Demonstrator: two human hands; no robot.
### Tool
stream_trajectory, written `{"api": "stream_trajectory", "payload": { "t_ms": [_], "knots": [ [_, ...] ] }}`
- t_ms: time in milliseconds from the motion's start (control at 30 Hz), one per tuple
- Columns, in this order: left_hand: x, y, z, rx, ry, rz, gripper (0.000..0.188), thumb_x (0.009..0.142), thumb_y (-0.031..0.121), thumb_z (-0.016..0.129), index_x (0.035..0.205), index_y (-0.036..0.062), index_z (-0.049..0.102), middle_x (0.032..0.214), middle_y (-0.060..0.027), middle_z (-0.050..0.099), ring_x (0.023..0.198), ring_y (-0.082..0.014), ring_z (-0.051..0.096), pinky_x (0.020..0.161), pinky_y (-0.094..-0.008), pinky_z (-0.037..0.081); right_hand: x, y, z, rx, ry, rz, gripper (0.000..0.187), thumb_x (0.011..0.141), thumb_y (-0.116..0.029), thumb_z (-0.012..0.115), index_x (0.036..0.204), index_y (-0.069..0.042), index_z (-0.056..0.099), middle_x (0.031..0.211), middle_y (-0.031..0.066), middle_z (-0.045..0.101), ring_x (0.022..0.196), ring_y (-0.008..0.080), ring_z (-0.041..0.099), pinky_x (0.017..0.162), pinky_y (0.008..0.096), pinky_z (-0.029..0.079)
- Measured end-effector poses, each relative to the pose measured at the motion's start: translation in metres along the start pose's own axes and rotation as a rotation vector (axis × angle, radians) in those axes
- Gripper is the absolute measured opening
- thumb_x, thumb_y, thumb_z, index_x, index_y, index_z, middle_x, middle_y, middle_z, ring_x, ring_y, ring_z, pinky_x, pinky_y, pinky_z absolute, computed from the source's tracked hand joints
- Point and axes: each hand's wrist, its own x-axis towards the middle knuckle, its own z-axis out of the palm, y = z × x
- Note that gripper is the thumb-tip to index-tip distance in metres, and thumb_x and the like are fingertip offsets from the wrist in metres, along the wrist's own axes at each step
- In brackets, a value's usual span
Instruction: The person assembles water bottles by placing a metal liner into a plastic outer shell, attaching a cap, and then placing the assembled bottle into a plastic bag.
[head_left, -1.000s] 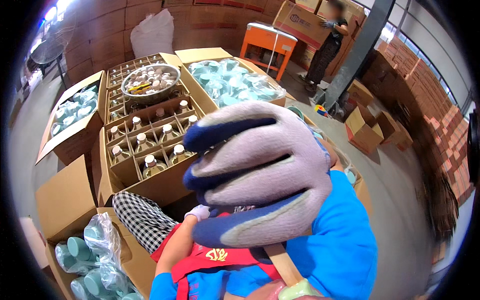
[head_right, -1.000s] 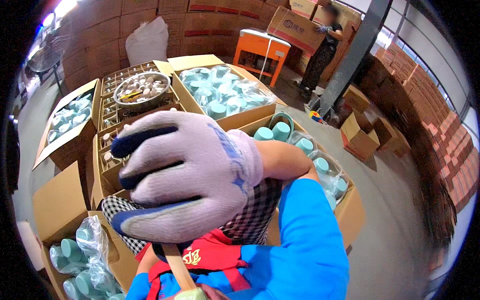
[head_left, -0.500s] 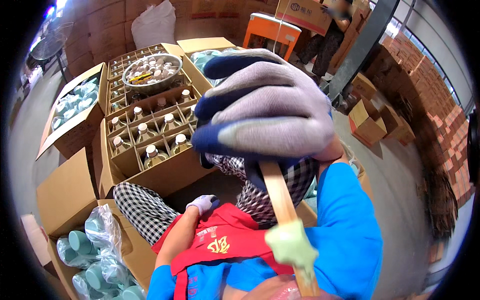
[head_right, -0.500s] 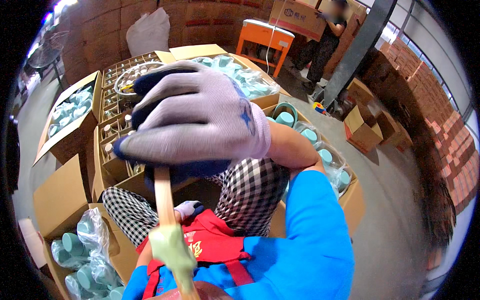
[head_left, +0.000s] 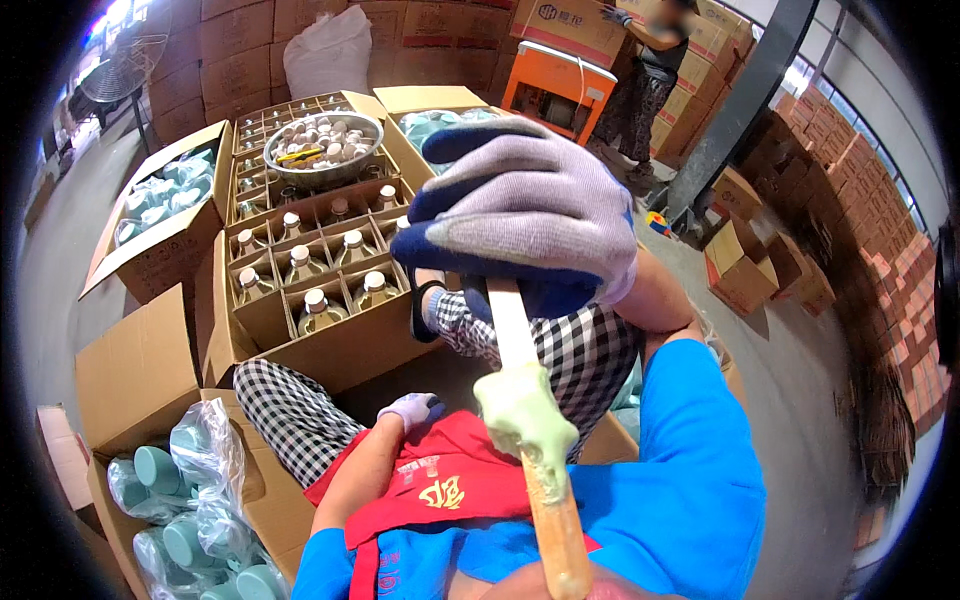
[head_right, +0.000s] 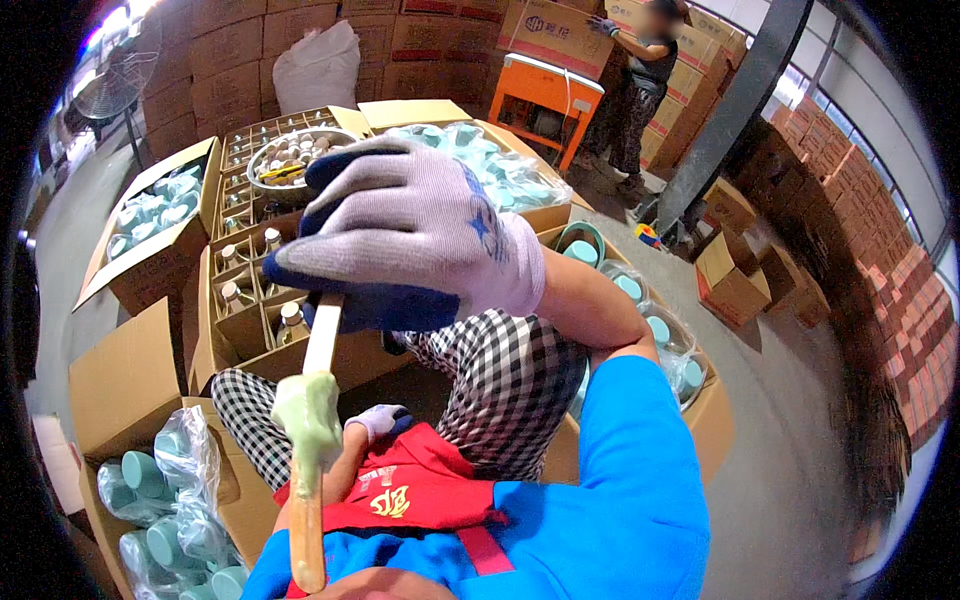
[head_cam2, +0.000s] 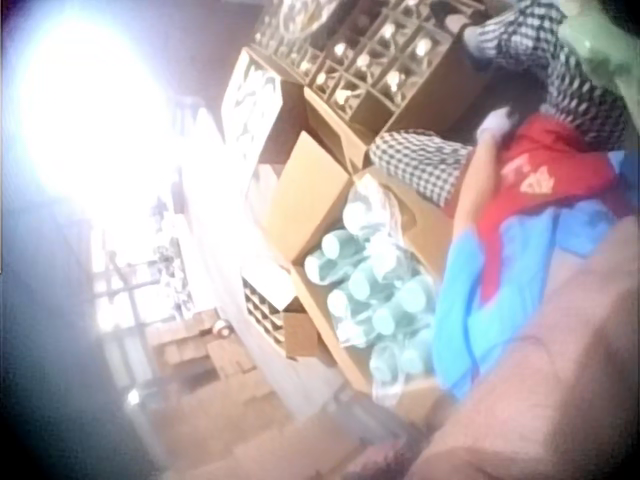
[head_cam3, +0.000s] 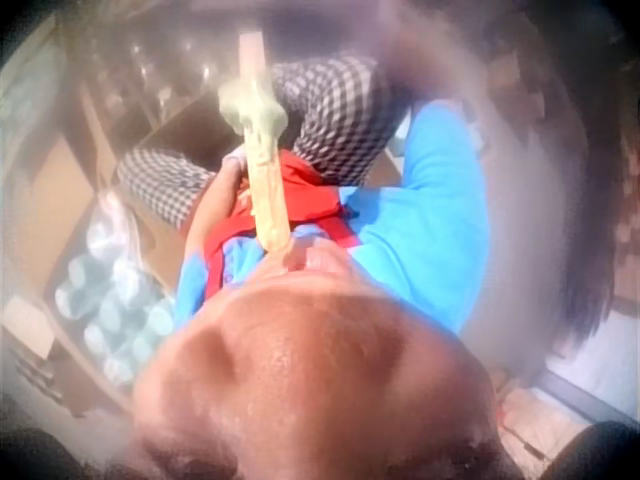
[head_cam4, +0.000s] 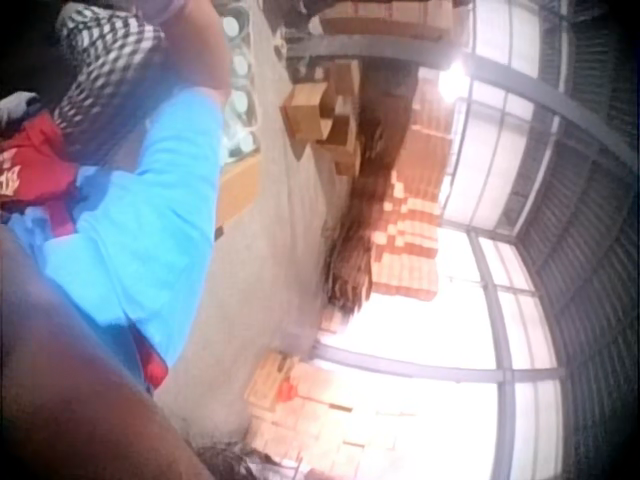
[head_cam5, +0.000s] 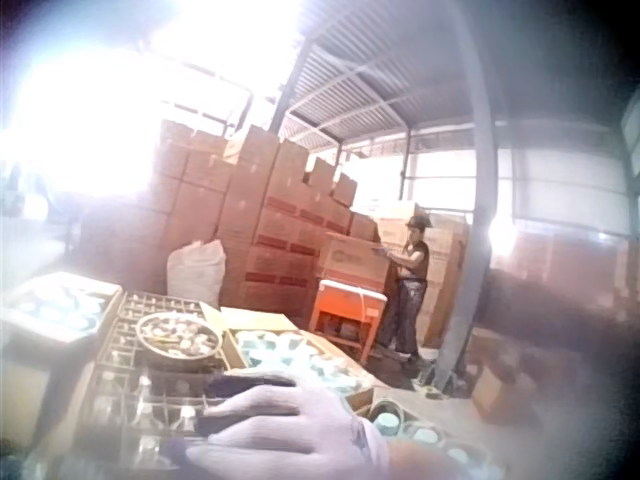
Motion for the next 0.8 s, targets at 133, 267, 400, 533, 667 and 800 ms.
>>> {"api": "stream_trajectory", "payload": {
  "t_ms": [133, 267, 400, 533, 667, 800],
  "knots": [
    [0.010, -0.006, 0.005, -0.014, -0.014, 0.032, 0.037, 0.094, 0.031, 0.054, 0.128, 0.0166, 0.063, 0.126, -0.0161, 0.066, 0.116, -0.0334, 0.062, 0.095, -0.0407, 0.048, 0.005, -0.007, 0.001, 0.005, 0.009, 0.002, 0.038, 0.079, -0.025, 0.075, 0.112, -0.007, 0.072, 0.087, 0.0042, 0.067, 0.086, 0.0253, 0.068, 0.086, 0.0430, 0.054],
    [0.010, -0.011, 0.009, 0.014, -0.011, 0.043, 0.039, 0.095, 0.036, 0.054, 0.127, 0.0156, 0.063, 0.125, -0.0161, 0.066, 0.117, -0.0342, 0.062, 0.096, -0.0411, 0.048, 0.015, -0.005, -0.018, -0.012, -0.121, 0.002, 0.038, 0.080, -0.026, 0.074, 0.113, -0.007, 0.071, 0.088, 0.0047, 0.068, 0.086, 0.0259, 0.068, 0.087, 0.0439, 0.054],
    [0.019, -0.017, 0.014, 0.018, 0.016, 0.065, 0.043, 0.096, 0.043, 0.052, 0.127, 0.0152, 0.064, 0.127, -0.0165, 0.065, 0.119, -0.0355, 0.060, 0.098, -0.0421, 0.047, 0.032, -0.029, -0.027, 0.016, -0.200, 0.196, 0.037, 0.080, -0.025, 0.074, 0.113, -0.006, 0.071, 0.090, 0.0043, 0.068, 0.088, 0.0254, 0.068, 0.091, 0.0457, 0.054],
    [0.014, -0.011, 0.011, 0.043, 0.005, 0.034, 0.042, 0.096, 0.042, 0.052, 0.128, 0.0164, 0.063, 0.128, -0.0165, 0.064, 0.120, -0.0350, 0.060, 0.099, -0.0423, 0.047, 0.031, -0.029, -0.025, 0.015, -0.194, 0.174, 0.038, 0.080, -0.024, 0.075, 0.113, -0.007, 0.071, 0.091, 0.0041, 0.068, 0.088, 0.0251, 0.068, 0.090, 0.0453, 0.054],
    [0.009, -0.007, 0.007, 0.039, -0.026, 0.020, 0.040, 0.096, 0.039, 0.053, 0.128, 0.0174, 0.063, 0.128, -0.0158, 0.064, 0.120, -0.0338, 0.060, 0.099, -0.0414, 0.047, 0.030, -0.028, -0.027, 0.001, -0.189, 0.161, 0.038, 0.079, -0.024, 0.075, 0.113, -0.007, 0.070, 0.091, 0.0039, 0.068, 0.088, 0.0247, 0.068, 0.089, 0.0450, 0.053],
    [0.004, -0.001, 0.004, 0.031, -0.032, -0.001, 0.039, 0.095, 0.033, 0.054, 0.128, 0.0169, 0.063, 0.128, -0.0151, 0.064, 0.120, -0.0321, 0.060, 0.099, -0.0398, 0.047, 0.027, -0.028, -0.028, -0.004, -0.184, 0.158, 0.038, 0.079, -0.023, 0.076, 0.113, -0.007, 0.070, 0.091, 0.0037, 0.068, 0.088, 0.0244, 0.068, 0.088, 0.0447, 0.053]
  ]
}}
